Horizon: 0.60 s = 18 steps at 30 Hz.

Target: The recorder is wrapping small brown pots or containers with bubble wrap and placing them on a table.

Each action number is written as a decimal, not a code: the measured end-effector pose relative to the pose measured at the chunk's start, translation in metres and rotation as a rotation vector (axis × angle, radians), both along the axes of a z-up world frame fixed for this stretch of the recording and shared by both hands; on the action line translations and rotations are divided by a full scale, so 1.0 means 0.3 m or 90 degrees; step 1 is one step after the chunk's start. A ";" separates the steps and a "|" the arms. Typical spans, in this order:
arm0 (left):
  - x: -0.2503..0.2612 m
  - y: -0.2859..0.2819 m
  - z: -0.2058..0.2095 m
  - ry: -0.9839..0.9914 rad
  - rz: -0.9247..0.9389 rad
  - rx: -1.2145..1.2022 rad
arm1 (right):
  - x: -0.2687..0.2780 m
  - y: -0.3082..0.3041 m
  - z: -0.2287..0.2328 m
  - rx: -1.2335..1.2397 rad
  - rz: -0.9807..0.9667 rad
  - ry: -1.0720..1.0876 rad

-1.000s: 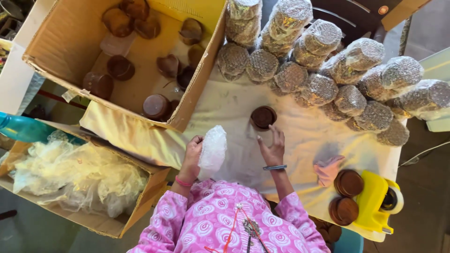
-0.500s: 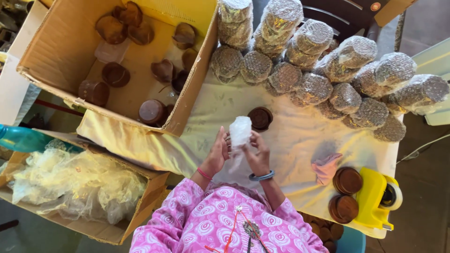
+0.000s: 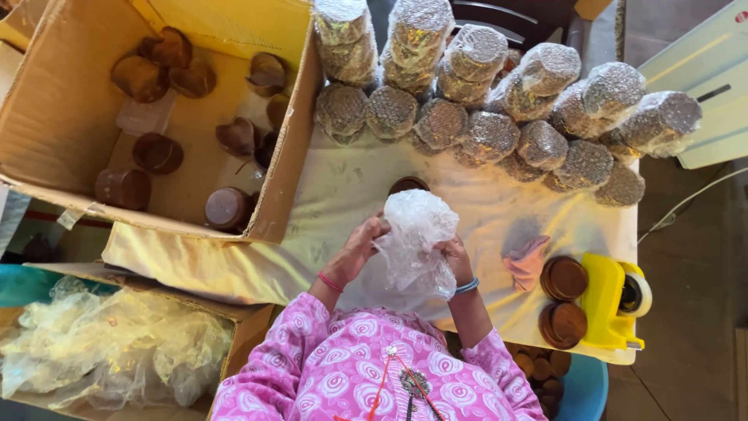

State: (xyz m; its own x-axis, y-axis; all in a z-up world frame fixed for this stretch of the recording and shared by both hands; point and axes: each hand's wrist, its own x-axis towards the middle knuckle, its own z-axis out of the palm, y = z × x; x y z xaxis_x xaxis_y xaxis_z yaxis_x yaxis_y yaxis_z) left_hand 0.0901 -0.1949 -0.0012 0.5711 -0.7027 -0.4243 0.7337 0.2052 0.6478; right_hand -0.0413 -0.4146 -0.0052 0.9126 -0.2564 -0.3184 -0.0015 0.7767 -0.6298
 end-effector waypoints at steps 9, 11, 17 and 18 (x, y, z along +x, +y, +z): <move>0.015 -0.014 0.053 -0.097 -0.083 0.002 | -0.008 0.009 0.201 0.279 -0.078 -0.126; 0.030 0.000 0.065 -0.126 -0.098 0.029 | -0.015 -0.009 0.156 0.268 -0.097 -0.126; 0.080 0.058 0.115 -0.216 -0.087 0.049 | -0.054 -0.079 -0.090 0.070 -0.152 -0.060; 0.088 0.068 0.113 -0.218 -0.069 0.036 | -0.054 -0.081 -0.109 0.006 -0.161 -0.038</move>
State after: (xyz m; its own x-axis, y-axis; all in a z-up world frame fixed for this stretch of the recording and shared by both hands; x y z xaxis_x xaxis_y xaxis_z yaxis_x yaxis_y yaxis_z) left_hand 0.1166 -0.1745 0.0327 0.6097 -0.7481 -0.2618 0.4882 0.0942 0.8676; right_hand -0.0574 -0.4390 -0.0379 0.8367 -0.4765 -0.2699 0.2308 0.7537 -0.6153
